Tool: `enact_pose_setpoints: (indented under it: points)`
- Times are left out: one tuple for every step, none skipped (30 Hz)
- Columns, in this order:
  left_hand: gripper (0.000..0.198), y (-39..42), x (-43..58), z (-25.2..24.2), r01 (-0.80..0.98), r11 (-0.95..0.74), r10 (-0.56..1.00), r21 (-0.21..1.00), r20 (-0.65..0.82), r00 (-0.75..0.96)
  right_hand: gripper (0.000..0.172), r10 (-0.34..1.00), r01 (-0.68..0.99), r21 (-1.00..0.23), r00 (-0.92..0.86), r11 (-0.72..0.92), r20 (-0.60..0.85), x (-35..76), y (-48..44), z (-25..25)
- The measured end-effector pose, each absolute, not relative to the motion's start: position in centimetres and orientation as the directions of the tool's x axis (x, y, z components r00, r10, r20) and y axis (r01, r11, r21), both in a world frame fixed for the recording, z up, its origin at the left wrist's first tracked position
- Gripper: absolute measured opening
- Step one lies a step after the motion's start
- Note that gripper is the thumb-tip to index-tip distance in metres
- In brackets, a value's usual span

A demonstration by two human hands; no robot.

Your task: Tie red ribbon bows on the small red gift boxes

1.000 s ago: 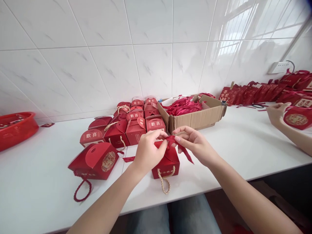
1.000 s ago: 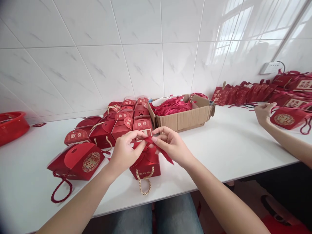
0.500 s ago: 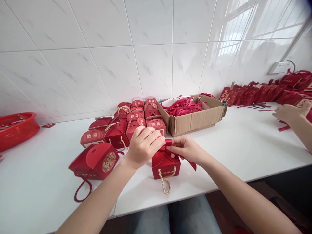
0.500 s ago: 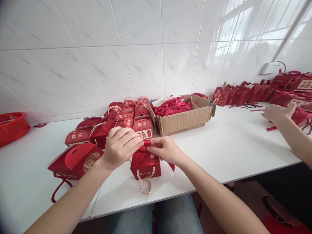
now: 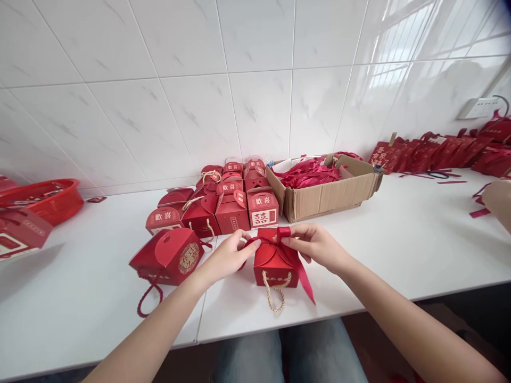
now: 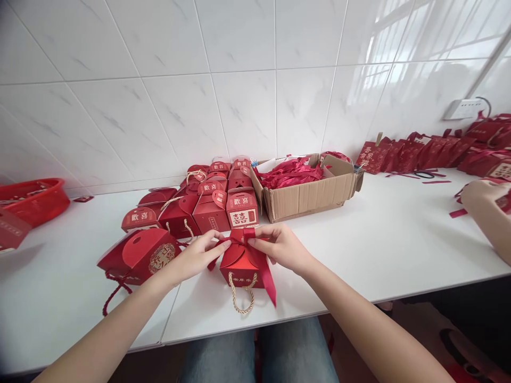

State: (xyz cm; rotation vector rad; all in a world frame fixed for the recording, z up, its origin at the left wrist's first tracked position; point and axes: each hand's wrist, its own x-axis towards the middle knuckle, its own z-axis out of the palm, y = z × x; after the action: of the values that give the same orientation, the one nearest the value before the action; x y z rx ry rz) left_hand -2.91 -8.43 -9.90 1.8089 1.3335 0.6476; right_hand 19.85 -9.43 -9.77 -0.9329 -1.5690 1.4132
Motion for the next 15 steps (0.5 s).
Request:
enact_pose_setpoints:
  points:
    - [0.037, -8.4, -2.8, -9.8, 0.504, -0.133, 0.939, 0.854, -0.053, 0.339, 0.026, 0.913, 0.023, -0.996, -0.403, 0.084, 0.068, 20.0, -9.4, -9.7]
    - [0.035, -8.4, -2.7, -9.7, 0.465, -0.132, 0.933, 0.876, -0.049, 0.357, 0.026, 0.914, 0.034, -0.997, -0.403, 0.066, 0.047, 20.2, -9.4, -9.6]
    - [0.033, -8.5, -2.6, -9.4, 0.436, -0.135, 0.926, 0.89, -0.043, 0.375, 0.026, 0.919, 0.043, -0.998, -0.394, 0.046, 0.025, 20.2, -9.4, -9.5]
    - [0.032, -8.6, -2.5, -8.9, 0.422, -0.135, 0.922, 0.897, -0.043, 0.386, 0.025, 0.929, 0.057, -0.998, -0.37, 0.026, 0.003, 20.1, -9.5, -9.5]
    - [0.032, -8.8, -2.5, -8.4, 0.426, -0.135, 0.92, 0.894, -0.046, 0.389, 0.024, 0.942, 0.079, -0.997, -0.334, 0.021, -0.006, 20.0, -9.6, -9.4]
    - [0.031, -9.0, -2.5, -7.7, 0.446, -0.149, 0.919, 0.883, -0.043, 0.392, 0.023, 0.957, 0.108, -0.993, -0.288, 0.037, 0.005, 19.7, -9.7, -9.4]
    - [0.031, -9.2, -2.5, -6.9, 0.478, -0.181, 0.92, 0.859, -0.024, 0.39, 0.022, 0.969, 0.144, -0.987, -0.243, 0.074, 0.037, 19.3, -10.0, -9.4]
    - [0.031, -9.5, -2.6, -6.0, 0.52, -0.236, 0.92, 0.821, 0.016, 0.392, 0.022, 0.975, 0.189, -0.974, -0.207, 0.123, 0.083, 19.0, -10.2, -9.4]
    - [0.032, -9.7, -2.6, -5.0, 0.562, -0.312, 0.91, 0.766, 0.07, 0.409, 0.022, 0.973, 0.244, -0.953, -0.185, 0.18, 0.136, 18.6, -10.4, -9.5]
    - [0.032, -9.9, -2.5, -4.0, 0.595, -0.399, 0.887, 0.697, 0.131, 0.442, 0.022, 0.967, 0.307, -0.922, -0.171, 0.235, 0.189, 18.2, -10.7, -9.5]
    - [0.031, -9.9, -2.4, -3.0, 0.618, -0.48, 0.854, 0.623, 0.169, 0.493, 0.023, 0.959, 0.375, -0.884, -0.165, 0.279, 0.232, 17.9, -10.8, -9.5]
    - [0.029, -9.9, -2.1, -2.0, 0.622, -0.55, 0.813, 0.557, 0.188, 0.551, 0.023, 0.95, 0.439, -0.843, -0.167, 0.311, 0.263, 17.7, -11.0, -9.5]
    - [0.028, -9.7, -1.7, -1.2, 0.608, -0.61, 0.771, 0.508, 0.203, 0.604, 0.023, 0.94, 0.492, -0.801, -0.179, 0.341, 0.29, 17.6, -11.1, -9.5]
    - [0.026, -9.4, -1.2, -0.5, 0.583, -0.655, 0.732, 0.481, 0.213, 0.647, 0.022, 0.928, 0.527, -0.764, -0.2, 0.372, 0.314, 17.6, -11.2, -9.4]
    - [0.025, -8.9, -0.6, -0.1, 0.553, -0.693, 0.698, 0.463, 0.236, 0.676, 0.02, 0.915, 0.54, -0.738, -0.232, 0.404, 0.331, 17.6, -11.3, -9.3]
